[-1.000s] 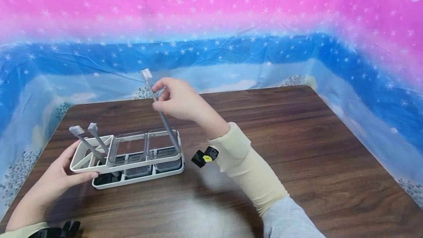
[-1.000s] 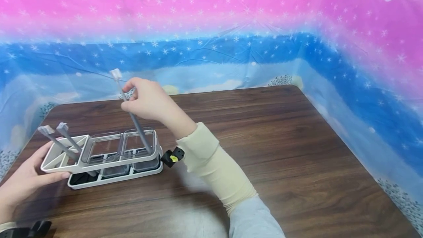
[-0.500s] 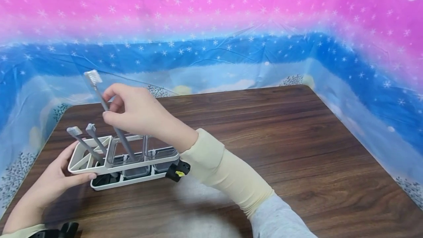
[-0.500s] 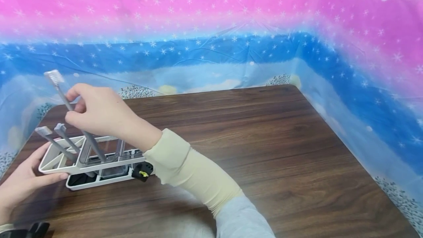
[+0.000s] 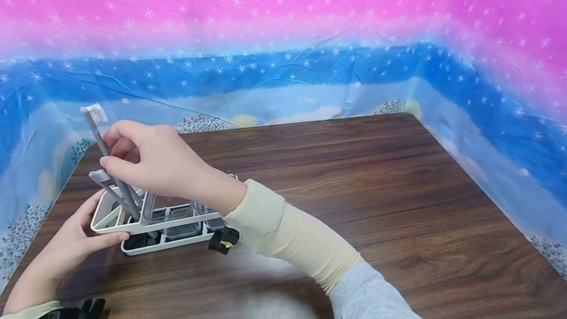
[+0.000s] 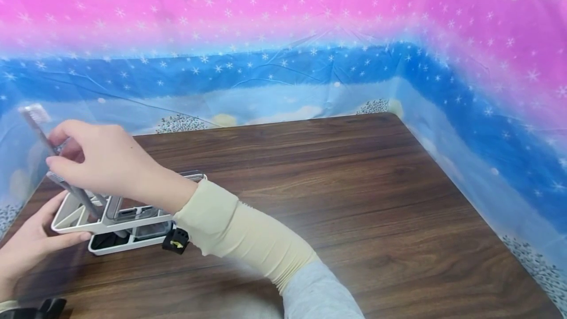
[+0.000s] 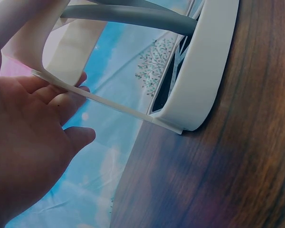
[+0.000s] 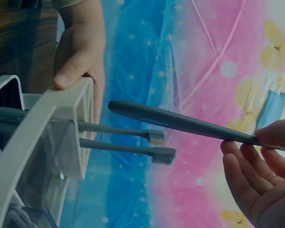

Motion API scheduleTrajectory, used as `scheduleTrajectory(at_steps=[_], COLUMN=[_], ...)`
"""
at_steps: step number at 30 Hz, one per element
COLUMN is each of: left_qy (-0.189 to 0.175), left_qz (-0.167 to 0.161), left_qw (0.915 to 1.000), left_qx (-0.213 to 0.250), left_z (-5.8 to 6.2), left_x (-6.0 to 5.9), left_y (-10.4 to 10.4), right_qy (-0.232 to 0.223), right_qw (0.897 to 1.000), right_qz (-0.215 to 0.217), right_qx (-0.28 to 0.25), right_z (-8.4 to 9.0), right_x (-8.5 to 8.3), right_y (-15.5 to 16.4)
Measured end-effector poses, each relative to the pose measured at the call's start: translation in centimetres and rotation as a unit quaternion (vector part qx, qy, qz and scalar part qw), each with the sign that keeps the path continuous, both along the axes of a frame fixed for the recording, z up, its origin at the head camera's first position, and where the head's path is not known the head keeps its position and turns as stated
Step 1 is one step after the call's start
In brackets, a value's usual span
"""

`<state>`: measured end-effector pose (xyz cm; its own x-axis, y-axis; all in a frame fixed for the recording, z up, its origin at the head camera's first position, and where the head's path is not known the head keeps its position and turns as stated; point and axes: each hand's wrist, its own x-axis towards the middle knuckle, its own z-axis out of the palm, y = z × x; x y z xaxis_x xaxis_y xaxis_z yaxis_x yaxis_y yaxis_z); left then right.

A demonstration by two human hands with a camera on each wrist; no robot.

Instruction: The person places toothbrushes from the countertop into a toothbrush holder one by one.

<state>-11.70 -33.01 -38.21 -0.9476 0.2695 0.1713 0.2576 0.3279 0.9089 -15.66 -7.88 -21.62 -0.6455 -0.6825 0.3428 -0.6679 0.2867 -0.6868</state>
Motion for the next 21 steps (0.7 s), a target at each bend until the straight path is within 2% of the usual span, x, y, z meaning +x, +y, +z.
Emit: scheduleTrajectory(at_steps=[5, 9, 12, 16, 21], left_qy=[0.003, 0.008, 0.010, 0.005, -0.003], left_qz=[-0.002, 0.022, 0.047, 0.052, 0.033], left_qw=[1.0000, 0.9985, 0.9949, 0.9938, 0.9963], left_qx=[-0.005, -0.050, -0.089, -0.098, -0.079], left_z=[0.2, 0.2, 0.1, -0.1, -0.2], left_x=[0.1, 0.1, 0.2, 0.1, -0.1], left_y=[0.1, 0.2, 0.1, -0.1, -0.2], right_qy=[0.028, 0.079, 0.101, 0.116, 0.127], right_qw=[0.999, 0.996, 0.994, 0.990, 0.986], right_qz=[0.023, 0.027, 0.032, 0.038, 0.044], right_qx=[-0.010, 0.012, 0.037, 0.068, 0.099], right_z=[-0.9, -1.7, -2.4, -3.7, -5.5], right_x=[0.3, 0.5, 0.6, 0.7, 0.7], right_y=[-0.5, -1.1, -1.4, -2.0, -2.4])
